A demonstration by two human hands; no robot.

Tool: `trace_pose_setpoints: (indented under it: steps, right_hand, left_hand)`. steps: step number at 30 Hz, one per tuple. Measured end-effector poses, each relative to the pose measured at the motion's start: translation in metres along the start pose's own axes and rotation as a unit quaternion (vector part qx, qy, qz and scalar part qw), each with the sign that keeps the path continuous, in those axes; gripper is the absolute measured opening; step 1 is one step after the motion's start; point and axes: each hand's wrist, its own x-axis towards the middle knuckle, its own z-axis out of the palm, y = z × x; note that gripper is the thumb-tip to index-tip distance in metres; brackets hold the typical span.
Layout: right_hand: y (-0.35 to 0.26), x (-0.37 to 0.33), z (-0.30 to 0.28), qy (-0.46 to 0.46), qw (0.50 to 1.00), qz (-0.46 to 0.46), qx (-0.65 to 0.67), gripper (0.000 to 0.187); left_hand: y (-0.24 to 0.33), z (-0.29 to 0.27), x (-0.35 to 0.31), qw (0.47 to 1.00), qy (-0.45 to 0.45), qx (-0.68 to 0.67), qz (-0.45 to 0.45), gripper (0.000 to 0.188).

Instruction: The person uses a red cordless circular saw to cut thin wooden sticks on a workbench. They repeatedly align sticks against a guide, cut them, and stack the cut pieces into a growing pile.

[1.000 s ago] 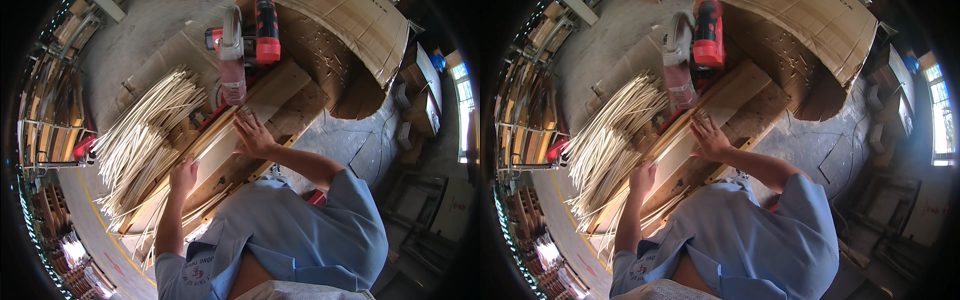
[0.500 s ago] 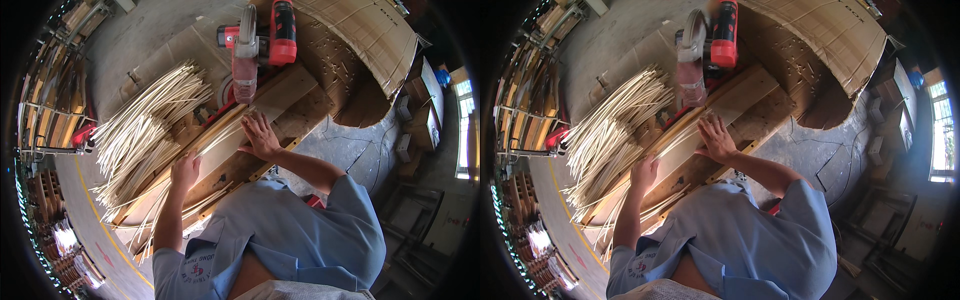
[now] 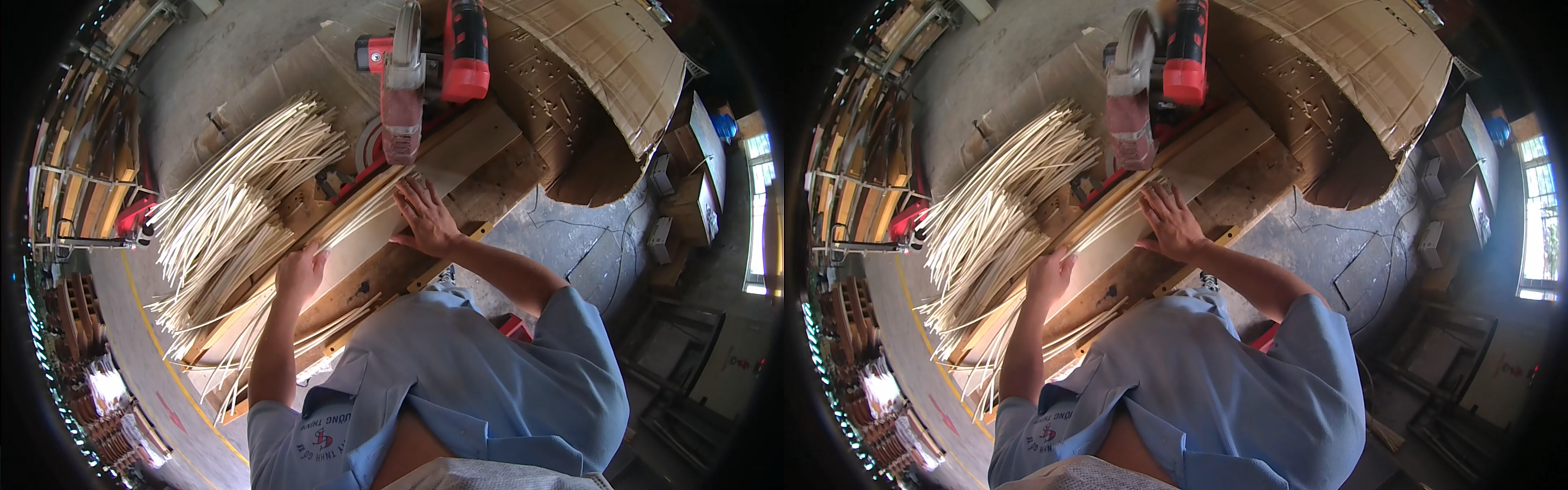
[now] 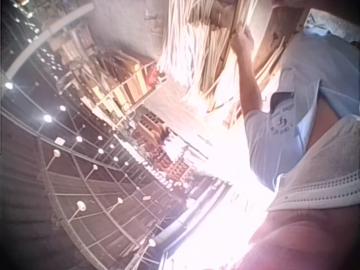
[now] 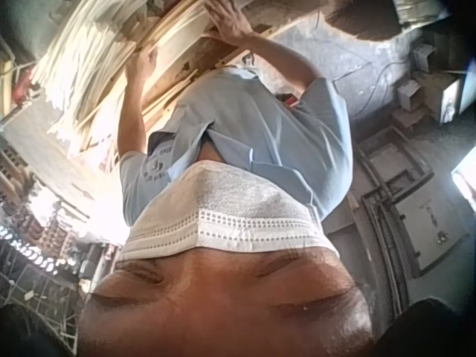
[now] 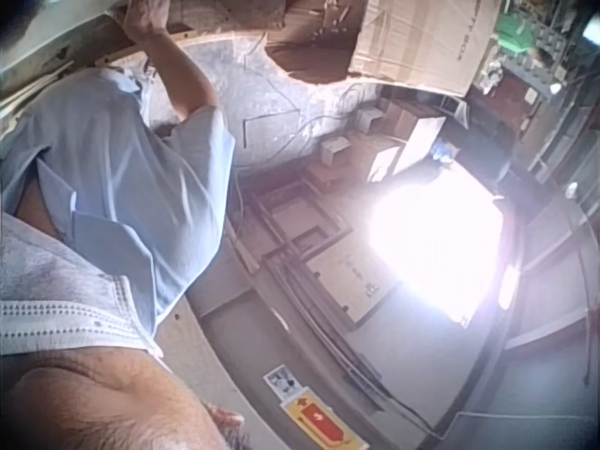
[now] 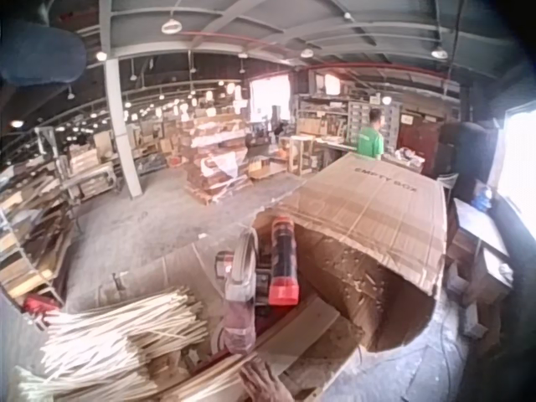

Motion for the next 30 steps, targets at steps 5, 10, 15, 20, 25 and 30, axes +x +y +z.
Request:
trace_pose_setpoints:
  steps: [5, 10, 15, 20, 25, 30]
  right_hand:
    - [0.006, 0.005, -0.004, -0.018, 1.0, -0.002, 0.003, 0.099]
    - [0.01, 0.012, -0.009, 0.0, 1.0, -0.006, -0.007, 0.104]
    - [0.012, 0.022, -0.018, -0.045, 0.999, -0.016, -0.01, 0.106]
    - [0.016, 0.021, -0.011, -0.033, 0.999, -0.025, -0.016, 0.105]
    - [0.017, 0.021, -0.006, -0.002, 0.999, -0.04, 0.007, 0.102]
    - [0.022, 0.027, -0.006, 0.006, 0.999, -0.041, 0.027, 0.101]
  left_hand:
    - [0.0, 0.0, 0.001, 1.0, 0.013, -0.007, 0.011, 0.03]
    - [0.003, -0.001, 0.0, 1.0, 0.018, 0.003, 0.013, 0.03]
    - [0.004, -0.002, -0.001, 1.0, 0.019, -0.004, 0.004, 0.031]
    - [0.003, -0.001, 0.0, 1.0, 0.023, 0.008, 0.008, 0.032]
    - [0.004, -0.002, -0.001, 1.0, 0.025, -0.007, 0.006, 0.032]
    - [0.005, -0.001, 0.0, 1.0, 0.011, 0.006, -0.006, 0.032]
